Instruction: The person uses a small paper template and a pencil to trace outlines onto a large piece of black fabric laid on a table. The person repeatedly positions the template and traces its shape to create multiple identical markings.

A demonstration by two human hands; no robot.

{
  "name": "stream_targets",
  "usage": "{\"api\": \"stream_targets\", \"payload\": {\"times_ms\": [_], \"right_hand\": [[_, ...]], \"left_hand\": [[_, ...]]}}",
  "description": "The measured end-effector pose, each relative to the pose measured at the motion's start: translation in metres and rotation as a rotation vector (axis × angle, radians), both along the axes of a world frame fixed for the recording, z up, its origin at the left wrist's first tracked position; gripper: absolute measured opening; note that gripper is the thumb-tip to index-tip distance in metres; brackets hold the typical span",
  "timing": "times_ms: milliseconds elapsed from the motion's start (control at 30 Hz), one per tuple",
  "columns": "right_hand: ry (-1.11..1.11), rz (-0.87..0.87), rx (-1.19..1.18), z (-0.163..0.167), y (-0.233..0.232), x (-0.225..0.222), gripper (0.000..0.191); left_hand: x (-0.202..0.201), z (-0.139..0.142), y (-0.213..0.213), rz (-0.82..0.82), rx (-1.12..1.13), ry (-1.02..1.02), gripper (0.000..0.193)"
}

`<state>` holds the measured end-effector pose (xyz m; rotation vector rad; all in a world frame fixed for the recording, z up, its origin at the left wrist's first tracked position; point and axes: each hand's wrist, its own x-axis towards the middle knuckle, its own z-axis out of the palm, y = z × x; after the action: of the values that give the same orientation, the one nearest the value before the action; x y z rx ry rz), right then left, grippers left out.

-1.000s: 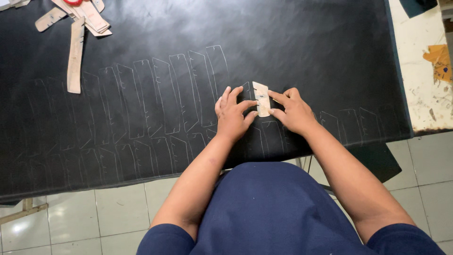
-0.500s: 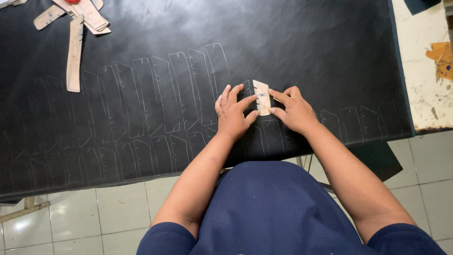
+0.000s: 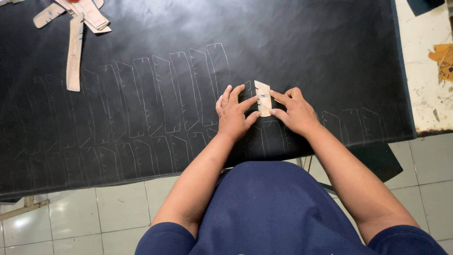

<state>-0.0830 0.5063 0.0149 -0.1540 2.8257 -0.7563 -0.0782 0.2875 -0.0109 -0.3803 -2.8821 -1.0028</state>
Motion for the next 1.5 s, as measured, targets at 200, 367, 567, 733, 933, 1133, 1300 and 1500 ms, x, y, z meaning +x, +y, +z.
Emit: {"api": "stream_targets", "payload": {"times_ms": [200,367,567,733,933,1133,1300,1500], "right_hand": [[-0.001,-0.001,-0.002,0.000,0.000,0.000,0.056],[-0.013,0.002,0.005,0.000,0.000,-0.001,0.057],[-0.005,0.000,0.001,-0.002,0.001,0.000,0.057],[0.029,0.010,-0.004,-0.008,0.002,0.001,0.056],[0.127,0.006,-0.150,-0.001,0.002,-0.008,0.036],[0.331,0.133,-0.261,0.033,-0.016,-0.016,0.018],[-0.028,0.242,-0.206,0.048,-0.034,-0.023,0.022],[0.005,0.301,-0.137,0.036,-0.037,-0.023,0.025]], "left_hand": [[0.000,0.002,0.000,-0.002,-0.001,-0.009,0.042],[0.001,0.001,0.000,0.001,0.002,-0.005,0.042],[0.000,0.003,0.000,-0.002,0.003,0.029,0.043],[0.003,0.004,0.008,-0.029,-0.088,0.002,0.032],[0.017,-0.007,0.028,-0.432,-0.468,0.076,0.033],[0.032,-0.024,0.046,-0.180,-0.222,-0.172,0.055],[0.034,-0.043,0.048,-0.228,-0.196,-0.127,0.058],[0.040,-0.054,0.049,-0.210,-0.202,-0.047,0.049]]}}
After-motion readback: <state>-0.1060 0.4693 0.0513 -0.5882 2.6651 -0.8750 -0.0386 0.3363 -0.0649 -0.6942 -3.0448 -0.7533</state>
